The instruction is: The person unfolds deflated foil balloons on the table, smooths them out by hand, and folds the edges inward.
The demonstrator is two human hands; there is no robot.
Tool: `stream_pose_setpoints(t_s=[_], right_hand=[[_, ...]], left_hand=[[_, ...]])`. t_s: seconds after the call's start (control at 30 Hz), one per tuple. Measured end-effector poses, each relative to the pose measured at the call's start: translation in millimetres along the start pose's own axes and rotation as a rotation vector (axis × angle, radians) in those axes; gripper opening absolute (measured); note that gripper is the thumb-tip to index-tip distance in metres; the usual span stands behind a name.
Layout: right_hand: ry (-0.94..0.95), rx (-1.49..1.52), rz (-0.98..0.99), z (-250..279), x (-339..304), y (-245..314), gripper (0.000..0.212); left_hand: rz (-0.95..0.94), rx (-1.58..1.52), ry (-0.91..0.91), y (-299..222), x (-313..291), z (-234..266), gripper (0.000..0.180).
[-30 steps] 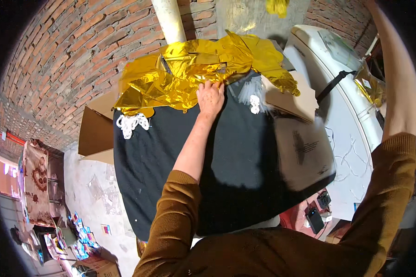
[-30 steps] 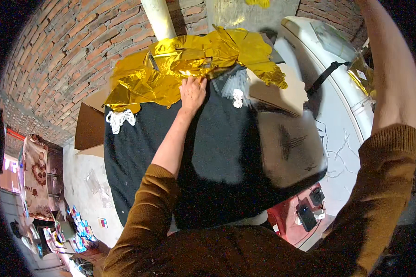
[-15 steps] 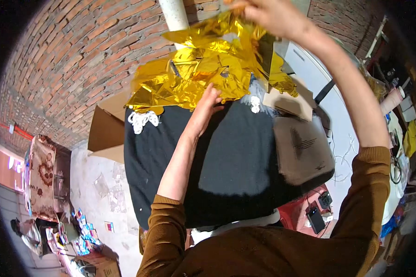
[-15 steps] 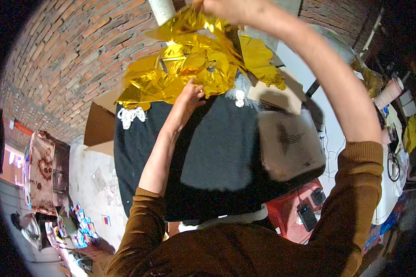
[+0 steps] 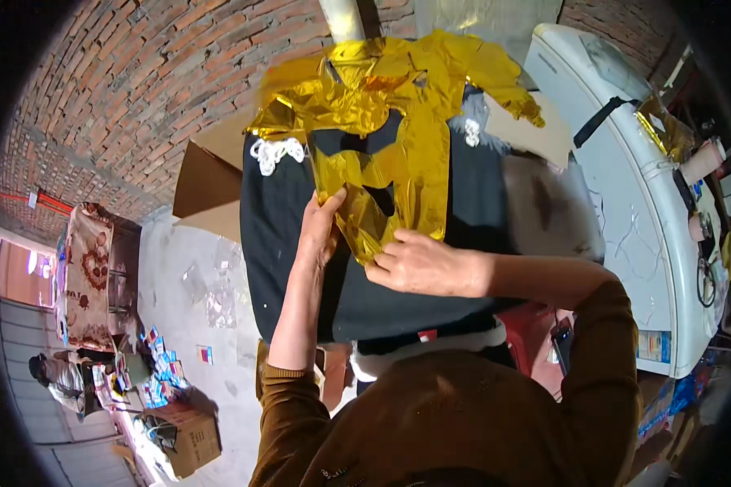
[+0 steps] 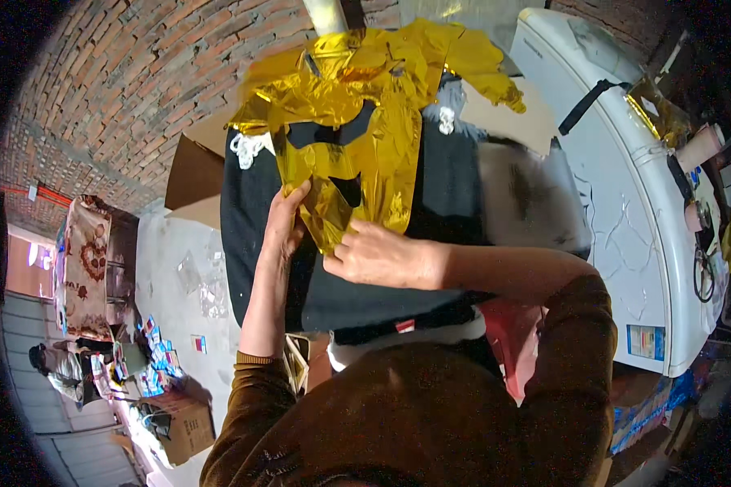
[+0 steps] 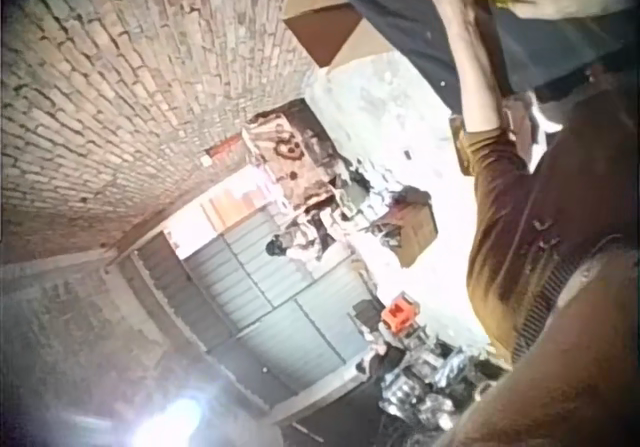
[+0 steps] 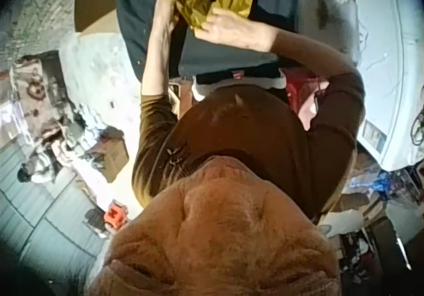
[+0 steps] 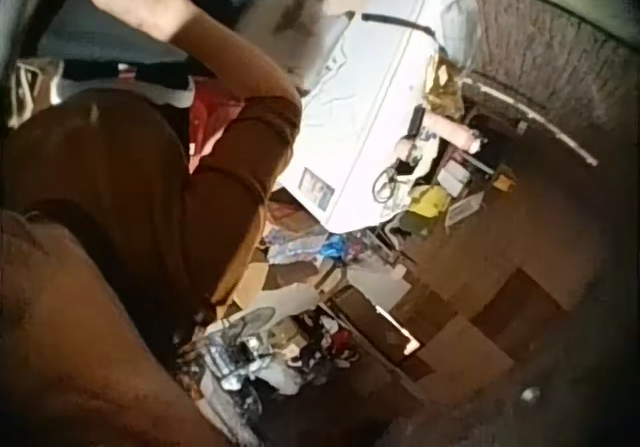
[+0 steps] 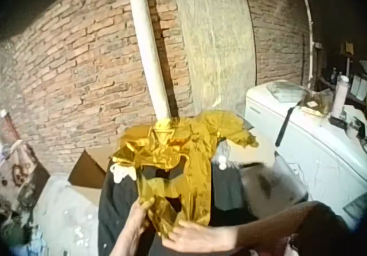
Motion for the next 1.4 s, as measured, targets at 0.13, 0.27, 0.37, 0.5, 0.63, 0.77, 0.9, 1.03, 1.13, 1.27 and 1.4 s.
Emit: stream_pose_setpoints(t_s=[0.13, 0.27, 0.37, 0.5, 0.63, 0.77, 0.9, 1.03, 1.13, 1.27, 1.4], right_hand=[[0.120, 0.067, 0.011, -34.9, -14.1, 44.3, 0.030], [0.316, 0.094, -0.049, -63.9, -21.0, 69.1, 0.040], [0.349, 0.389, -0.189, -69.2, -15.5, 71.7, 0.062], [0.562, 0.565, -0.359, -63.2, -6.7, 58.1, 0.071], [0.300, 0.235, -0.426, -90.4, -10.9, 18.4, 0.070], [0.196, 0.053, -0.663, -109.2, -39.2, -33.2, 0.082], [0.231, 0.066, -0.723, -104.3, -57.0, -48.1, 0.092], [0.192, 0.106, -0.646, -99.4, -44.8, -50.1, 0.095], [0.198, 0.147, -0.532, -124.4, -40.2, -42.8, 0.094], [0.246, 0.233, -0.506, -138.4, -47.0, -62.5, 0.090], [0.086, -0.017, -0.501, -142.2, -74.3, -129.9, 0.087]], left_hand=[[-0.052, 0.189, -0.125, 26.2, -7.9, 51.2, 0.032], [-0.136, 0.355, -0.172, 32.1, -16.4, 73.9, 0.056], [-0.231, 0.341, -0.212, 25.1, -15.1, 78.7, 0.057], [-0.146, 0.338, -0.210, 21.1, -10.9, 86.2, 0.066], [-0.224, 0.283, -0.198, 25.4, 9.7, 100.6, 0.054], [-0.690, 1.050, -0.368, -9.4, 2.2, 101.8, 0.066], [-0.990, 1.398, -0.357, -22.1, -20.4, 73.0, 0.079], [-0.779, 1.608, 0.045, 23.3, -38.1, 3.1, 0.081], [-0.685, 1.761, 0.139, 70.1, -45.0, -0.9, 0.081], [-0.632, 1.839, 0.131, 85.4, -39.9, 3.5, 0.084], [-0.638, 1.882, 0.134, 83.3, -34.8, 3.8, 0.085]])
Point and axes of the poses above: each hand's wrist, its own x-axis towards the middle knuckle, its own z-axis out of the back of the hand, y = z × x, the point moved 6 cm from there along x, towards the middle knuckle, and after that the axes turned 5 degrees about -z, right-handed, at the moved point
